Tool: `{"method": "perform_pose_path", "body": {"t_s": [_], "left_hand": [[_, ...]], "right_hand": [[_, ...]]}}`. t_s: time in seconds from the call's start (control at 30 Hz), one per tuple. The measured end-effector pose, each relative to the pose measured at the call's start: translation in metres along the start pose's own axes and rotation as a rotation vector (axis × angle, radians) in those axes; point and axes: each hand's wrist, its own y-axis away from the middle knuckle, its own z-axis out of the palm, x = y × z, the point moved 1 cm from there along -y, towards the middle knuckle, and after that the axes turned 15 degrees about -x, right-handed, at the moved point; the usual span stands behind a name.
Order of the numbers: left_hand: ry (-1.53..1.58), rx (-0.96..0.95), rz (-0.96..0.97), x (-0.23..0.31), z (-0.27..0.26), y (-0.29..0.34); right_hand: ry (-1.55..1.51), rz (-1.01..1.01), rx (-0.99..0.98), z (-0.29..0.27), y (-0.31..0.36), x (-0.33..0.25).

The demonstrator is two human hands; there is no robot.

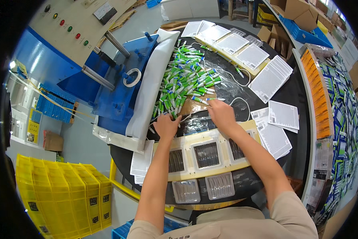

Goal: The person places green cylindrical batteries into a wooden jig with three compartments, then covers them with white paper sheets. The person repeats this cycle multiple times, stacking the completed units on the table.

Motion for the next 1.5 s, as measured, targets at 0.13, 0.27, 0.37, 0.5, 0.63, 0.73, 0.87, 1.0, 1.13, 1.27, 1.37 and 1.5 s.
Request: {"method": "perform_pose_path", "body": {"t_s": [0.13, 0.27, 0.37, 0.5, 0.63, 0.73, 0.87, 1.0, 1.13, 1.27, 1.37, 1.5], "left_hand": [[0.016, 0.078, 0.061, -0.001, 0.01, -0.018], [0.705, 0.152, 0.097, -0.024, -0.015, 0.027], [0.713, 0.261, 0.135, -0.061, -0.033, 0.126], [0.514, 0.221, 0.042, -0.068, -0.011, 0.208], [0.299, 0.325, 0.06, -0.067, 0.023, 0.209], [0.107, 0.395, 0.083, -0.067, 0.031, 0.203], [0.036, 0.289, 0.083, -0.068, 0.026, 0.207], [0.127, 0.201, 0.092, -0.069, 0.022, 0.22], [0.085, 0.116, 0.226, -0.07, 0.026, 0.224], [0.027, 0.044, 0.245, -0.071, 0.03, 0.226], [0.065, 0.042, 0.271, -0.071, 0.033, 0.226], [0.075, 0.019, 0.305, -0.072, 0.036, 0.228]], "right_hand": [[0.398, 0.015, -0.174, 0.041, -0.064, 0.003], [0.088, -0.162, 0.046, 0.018, -0.021, -0.021], [-0.074, -0.339, -0.077, 0.006, 0.042, -0.063], [0.003, -0.841, -0.102, 0.025, 0.088, -0.119], [0.169, -0.991, -0.205, 0.07, 0.09, -0.139], [0.167, -0.999, -0.311, 0.094, 0.088, -0.138], [0.036, -0.906, -0.476, 0.096, 0.086, -0.135], [-0.173, -0.751, -0.305, 0.087, 0.046, -0.122], [0.192, -0.669, -0.194, 0.117, -0.045, -0.106], [0.472, -0.712, -0.567, 0.133, -0.092, -0.1], [0.383, -0.809, -0.266, 0.1, -0.078, -0.102], [0.247, -0.67, -0.123, 0.048, -0.003, -0.096]]}}
